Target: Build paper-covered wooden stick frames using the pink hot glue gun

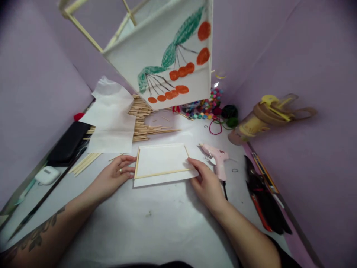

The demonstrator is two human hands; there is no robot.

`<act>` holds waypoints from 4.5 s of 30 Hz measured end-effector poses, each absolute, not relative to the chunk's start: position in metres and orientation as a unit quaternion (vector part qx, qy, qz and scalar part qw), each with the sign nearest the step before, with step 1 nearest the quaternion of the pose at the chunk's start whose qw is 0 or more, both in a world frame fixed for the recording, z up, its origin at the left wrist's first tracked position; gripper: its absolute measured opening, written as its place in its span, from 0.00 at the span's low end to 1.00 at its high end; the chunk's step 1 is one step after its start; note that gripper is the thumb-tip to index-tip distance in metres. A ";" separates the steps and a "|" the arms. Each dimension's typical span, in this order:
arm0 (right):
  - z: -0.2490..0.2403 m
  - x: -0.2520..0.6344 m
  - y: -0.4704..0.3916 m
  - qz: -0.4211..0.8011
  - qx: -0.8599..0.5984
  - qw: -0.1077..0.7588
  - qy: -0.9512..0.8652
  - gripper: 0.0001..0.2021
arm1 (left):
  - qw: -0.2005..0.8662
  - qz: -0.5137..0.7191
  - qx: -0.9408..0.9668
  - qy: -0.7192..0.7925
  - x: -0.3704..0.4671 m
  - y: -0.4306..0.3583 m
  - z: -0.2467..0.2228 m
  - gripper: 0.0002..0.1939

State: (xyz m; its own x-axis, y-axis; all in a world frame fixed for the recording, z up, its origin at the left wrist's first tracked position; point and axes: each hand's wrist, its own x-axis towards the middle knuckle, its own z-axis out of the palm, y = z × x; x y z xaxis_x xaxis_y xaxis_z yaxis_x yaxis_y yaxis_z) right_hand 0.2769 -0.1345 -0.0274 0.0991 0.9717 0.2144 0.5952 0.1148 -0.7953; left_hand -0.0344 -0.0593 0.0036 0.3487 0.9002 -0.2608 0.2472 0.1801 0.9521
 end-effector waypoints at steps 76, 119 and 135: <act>-0.020 0.265 -0.126 0.121 -0.589 0.282 -0.747 0.05 | 0.097 0.140 0.955 0.243 0.012 -0.114 0.007 0.16; 0.019 0.300 -0.136 0.119 -0.595 0.295 -0.738 0.09 | 0.149 0.126 0.953 0.231 0.023 -0.083 -0.009 0.24; -0.007 0.207 -0.115 0.173 -0.569 0.227 -0.772 0.10 | 0.174 0.082 0.946 0.259 0.027 -0.087 -0.001 0.14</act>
